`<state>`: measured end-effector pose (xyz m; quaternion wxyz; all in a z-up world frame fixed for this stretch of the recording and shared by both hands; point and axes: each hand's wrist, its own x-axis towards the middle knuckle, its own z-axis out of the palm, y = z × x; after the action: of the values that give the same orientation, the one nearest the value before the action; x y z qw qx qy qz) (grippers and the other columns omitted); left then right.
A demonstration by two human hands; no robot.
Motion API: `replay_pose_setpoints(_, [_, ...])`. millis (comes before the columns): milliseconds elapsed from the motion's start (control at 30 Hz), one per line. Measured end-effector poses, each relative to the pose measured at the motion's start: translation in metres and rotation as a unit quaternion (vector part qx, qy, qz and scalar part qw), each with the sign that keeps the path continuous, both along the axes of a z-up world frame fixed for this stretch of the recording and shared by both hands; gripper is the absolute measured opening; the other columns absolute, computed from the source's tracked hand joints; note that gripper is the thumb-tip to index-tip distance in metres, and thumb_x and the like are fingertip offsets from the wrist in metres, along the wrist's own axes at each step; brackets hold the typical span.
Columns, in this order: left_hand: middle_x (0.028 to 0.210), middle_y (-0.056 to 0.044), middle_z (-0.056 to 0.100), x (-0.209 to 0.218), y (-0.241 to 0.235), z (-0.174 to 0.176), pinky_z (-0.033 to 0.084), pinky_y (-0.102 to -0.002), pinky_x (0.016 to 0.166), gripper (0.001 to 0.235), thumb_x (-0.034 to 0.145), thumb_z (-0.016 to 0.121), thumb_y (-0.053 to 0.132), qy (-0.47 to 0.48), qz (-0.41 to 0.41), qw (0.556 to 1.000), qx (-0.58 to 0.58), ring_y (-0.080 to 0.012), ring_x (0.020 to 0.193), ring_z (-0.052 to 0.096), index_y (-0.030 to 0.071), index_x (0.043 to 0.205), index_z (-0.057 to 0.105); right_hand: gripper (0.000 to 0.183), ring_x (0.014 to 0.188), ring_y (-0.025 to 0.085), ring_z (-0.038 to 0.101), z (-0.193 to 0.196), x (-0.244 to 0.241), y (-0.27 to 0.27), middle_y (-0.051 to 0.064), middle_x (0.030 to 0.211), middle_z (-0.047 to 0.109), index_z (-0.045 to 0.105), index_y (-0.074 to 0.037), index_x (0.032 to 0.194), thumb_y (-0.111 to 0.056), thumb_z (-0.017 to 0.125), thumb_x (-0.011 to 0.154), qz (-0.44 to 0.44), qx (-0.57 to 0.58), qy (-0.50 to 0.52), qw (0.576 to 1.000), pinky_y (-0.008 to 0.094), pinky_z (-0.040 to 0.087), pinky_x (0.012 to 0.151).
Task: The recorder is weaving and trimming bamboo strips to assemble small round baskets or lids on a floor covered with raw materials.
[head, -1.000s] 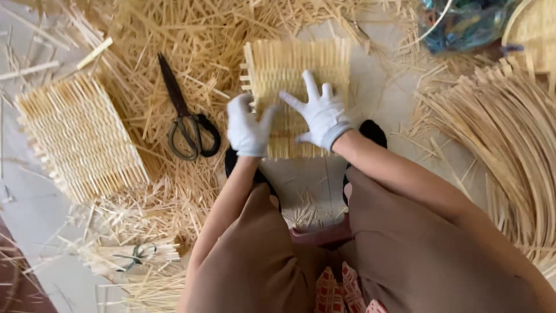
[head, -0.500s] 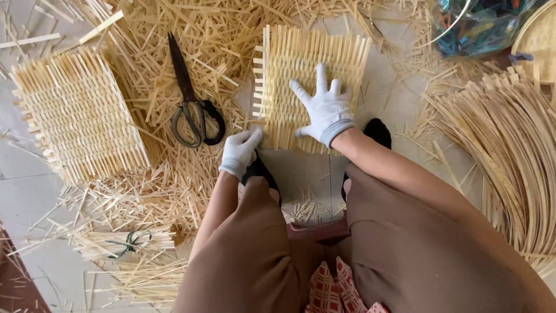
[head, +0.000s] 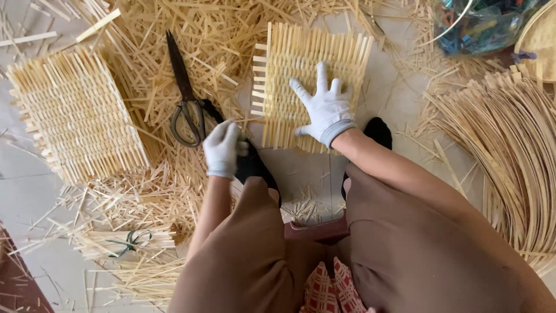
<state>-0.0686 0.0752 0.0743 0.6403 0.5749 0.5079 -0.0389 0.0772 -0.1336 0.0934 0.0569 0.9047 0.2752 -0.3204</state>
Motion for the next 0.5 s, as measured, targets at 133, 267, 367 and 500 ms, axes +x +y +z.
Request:
replay_pose_setpoints(133, [0.078,-0.004,0.071,0.001,-0.021,-0.022,0.054,-0.024,0.052,0.022,0.095,0.068,0.013,-0.125,-0.015,0.992,0.003,-0.0098,0.06,0.065,0.005,0.115,0.068,0.131,0.127,0.047,0.04,-0.004,-0.002,-0.003,0.029,0.165,-0.002,0.017,-0.045,0.163,-0.079,0.083,0.055,0.005,-0.005,-0.009,1.0,0.068,0.037,0.105])
replay_pose_setpoints(267, [0.083,-0.005,0.073,-0.008,-0.016,-0.052,0.06,-0.026,0.063,0.015,0.096,0.071,0.007,-0.183,-0.027,0.983,0.019,-0.0104,0.069,0.07,-0.004,0.107,0.074,0.134,0.127,0.046,0.04,-0.004,0.002,0.0,0.029,0.165,-0.005,0.013,-0.045,0.163,-0.083,0.081,0.054,0.006,-0.022,0.005,1.0,0.067,0.036,0.106])
replay_pose_setpoints(367, [0.071,-0.004,0.072,0.011,-0.001,0.007,0.06,-0.025,0.054,0.009,0.096,0.07,0.009,-0.055,-0.011,0.972,0.226,-0.0069,0.057,0.067,0.003,0.092,0.075,0.134,0.128,0.046,0.04,0.001,0.003,0.001,0.029,0.165,-0.005,0.013,-0.046,0.163,-0.084,0.08,0.054,0.006,-0.027,0.01,1.0,0.066,0.037,0.105])
replay_pose_setpoints(500, [0.074,-0.005,0.07,-0.07,0.111,-0.002,0.039,-0.023,0.05,0.029,0.106,0.066,0.026,0.111,-0.084,0.937,0.32,-0.0069,0.056,0.046,0.008,0.084,0.069,0.132,0.13,0.046,0.04,0.001,0.0,-0.001,0.028,0.166,-0.004,0.014,-0.046,0.163,-0.081,0.081,0.055,0.002,-0.018,0.006,1.0,0.066,0.039,0.104])
